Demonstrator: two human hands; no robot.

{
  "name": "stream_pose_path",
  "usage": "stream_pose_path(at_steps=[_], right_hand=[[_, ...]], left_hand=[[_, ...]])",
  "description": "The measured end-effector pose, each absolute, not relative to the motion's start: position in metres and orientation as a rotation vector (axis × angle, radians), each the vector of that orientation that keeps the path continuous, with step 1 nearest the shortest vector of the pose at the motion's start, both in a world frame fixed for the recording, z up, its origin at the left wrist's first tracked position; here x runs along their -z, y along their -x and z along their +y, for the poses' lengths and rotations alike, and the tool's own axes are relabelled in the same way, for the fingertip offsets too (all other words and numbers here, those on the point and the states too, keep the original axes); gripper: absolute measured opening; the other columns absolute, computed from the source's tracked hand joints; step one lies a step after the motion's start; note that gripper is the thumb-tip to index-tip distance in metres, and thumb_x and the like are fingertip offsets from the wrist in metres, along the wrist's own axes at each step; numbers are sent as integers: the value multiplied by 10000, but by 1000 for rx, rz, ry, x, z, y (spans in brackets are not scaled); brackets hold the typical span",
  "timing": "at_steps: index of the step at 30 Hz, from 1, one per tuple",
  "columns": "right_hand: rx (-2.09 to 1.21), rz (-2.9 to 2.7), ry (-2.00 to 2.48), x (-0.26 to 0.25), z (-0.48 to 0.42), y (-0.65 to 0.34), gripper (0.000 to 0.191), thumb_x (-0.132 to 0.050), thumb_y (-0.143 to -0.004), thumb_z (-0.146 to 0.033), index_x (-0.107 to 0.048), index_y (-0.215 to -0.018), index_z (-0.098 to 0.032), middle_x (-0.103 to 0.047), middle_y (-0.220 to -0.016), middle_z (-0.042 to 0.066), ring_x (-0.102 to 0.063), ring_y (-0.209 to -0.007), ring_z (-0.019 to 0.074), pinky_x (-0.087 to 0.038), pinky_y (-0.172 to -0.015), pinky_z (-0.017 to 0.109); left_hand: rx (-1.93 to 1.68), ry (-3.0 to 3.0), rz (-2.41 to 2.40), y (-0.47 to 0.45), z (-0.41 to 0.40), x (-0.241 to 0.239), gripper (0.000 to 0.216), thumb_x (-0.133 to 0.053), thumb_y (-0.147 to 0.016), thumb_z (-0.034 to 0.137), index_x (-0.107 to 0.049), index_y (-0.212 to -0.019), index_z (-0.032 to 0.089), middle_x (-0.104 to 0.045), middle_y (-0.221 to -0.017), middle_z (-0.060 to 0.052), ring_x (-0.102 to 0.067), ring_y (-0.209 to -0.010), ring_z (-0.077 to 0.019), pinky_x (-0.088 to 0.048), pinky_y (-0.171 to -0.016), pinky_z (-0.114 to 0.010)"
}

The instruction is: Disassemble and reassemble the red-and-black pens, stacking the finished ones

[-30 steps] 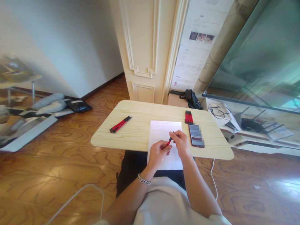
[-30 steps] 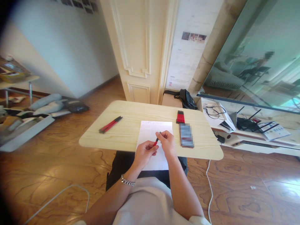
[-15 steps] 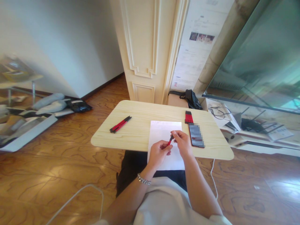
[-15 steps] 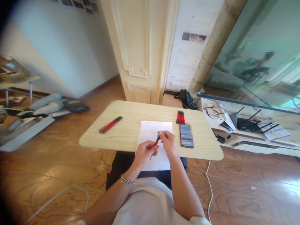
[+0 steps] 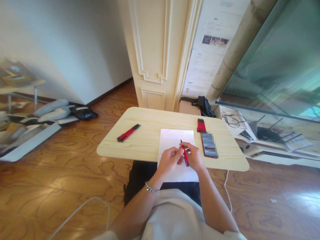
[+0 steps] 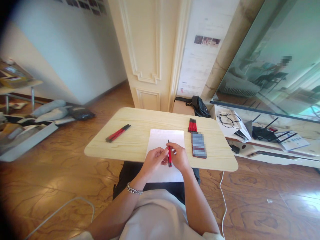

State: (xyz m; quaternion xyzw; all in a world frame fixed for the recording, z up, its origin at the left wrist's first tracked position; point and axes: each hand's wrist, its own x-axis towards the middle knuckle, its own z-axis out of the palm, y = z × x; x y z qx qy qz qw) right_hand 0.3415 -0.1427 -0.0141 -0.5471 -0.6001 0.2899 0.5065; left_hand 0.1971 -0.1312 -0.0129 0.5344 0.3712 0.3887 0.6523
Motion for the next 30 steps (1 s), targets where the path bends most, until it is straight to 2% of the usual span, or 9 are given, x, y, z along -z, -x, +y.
stream_pose_path(at_steps=[4, 10, 13, 15, 19, 21, 23, 27, 30], right_hand=[[-742, -1089, 1295, 23, -132, -345, 276, -585, -800, -447, -623, -929, -205, -675, -760, 43, -611, -667, 164, -455, -604, 287], [-890, -743, 1254, 33, -119, -355, 573, -382, -805, -689, -649, -816, -183, -616, -610, 37, -553, -537, 147, -408, -506, 270], [-811, -713, 1215, 32, -114, -356, 573, -392, -809, -681, -626, -659, -180, -652, -741, 83, -591, -675, 171, -442, -575, 288], [-823, -663, 1116, 29, -111, -356, 483, -483, -799, -635, -609, -668, -186, -660, -818, 80, -594, -713, 163, -450, -599, 289], [-953, -577, 950, 20, -110, -358, 384, -568, -770, -606, -591, -837, -229, -516, -598, -27, -406, -451, 86, -316, -422, 236], [-1034, -570, 896, 18, -112, -362, 464, -485, -768, -688, -555, -758, -230, -377, -516, -58, -290, -398, 79, -232, -380, 229], [-1127, -565, 838, 18, -114, -368, 562, -377, -758, -760, -488, -636, -224, -298, -497, -61, -253, -399, 85, -218, -381, 233], [-1218, -522, 762, 23, -117, -376, 606, -336, -754, -769, -375, -503, -220, -239, -465, -56, -223, -402, 93, -216, -387, 245], [-1208, -491, 745, 24, -118, -377, 600, -373, -745, -759, -375, -481, -221, -233, -445, -56, -206, -394, 93, -209, -379, 248]], left_hand=[[-925, -1321, 862, -194, -123, 14, 353, -595, -782, 495, -667, -826, 153, -687, -714, -70, -633, -620, -160, -492, -583, -256], [-964, -1483, 955, -186, -116, 16, 263, -614, -775, 418, -698, -850, 180, -697, -728, -51, -635, -655, -168, -474, -622, -257], [-999, -1560, 1005, -182, -114, 18, 220, -614, -779, 388, -706, -847, 200, -706, -766, -46, -642, -689, -173, -475, -647, -257], [-1030, -1603, 1031, -180, -113, 20, 194, -613, -784, 368, -710, -842, 211, -709, -783, -42, -647, -716, -177, -476, -676, -260], [-1086, -1684, 1101, -177, -109, 25, 148, -615, -788, 333, -711, -831, 229, -711, -796, -35, -639, -706, -176, -468, -689, -268], [-1123, -1725, 1140, -176, -108, 28, 126, -619, -786, 314, -710, -820, 234, -712, -798, -34, -630, -685, -172, -462, -690, -272], [-1158, -1760, 1172, -174, -107, 30, 116, -617, -789, 301, -708, -818, 235, -710, -800, -38, -622, -669, -169, -458, -694, -276], [-1159, -1837, 1215, -172, -106, 35, 122, -602, -802, 286, -707, -828, 229, -704, -797, -45, -615, -665, -169, -451, -694, -279], [-1151, -1875, 1220, -171, -105, 38, 117, -602, -803, 280, -705, -823, 227, -699, -782, -41, -615, -677, -171, -443, -693, -277]])
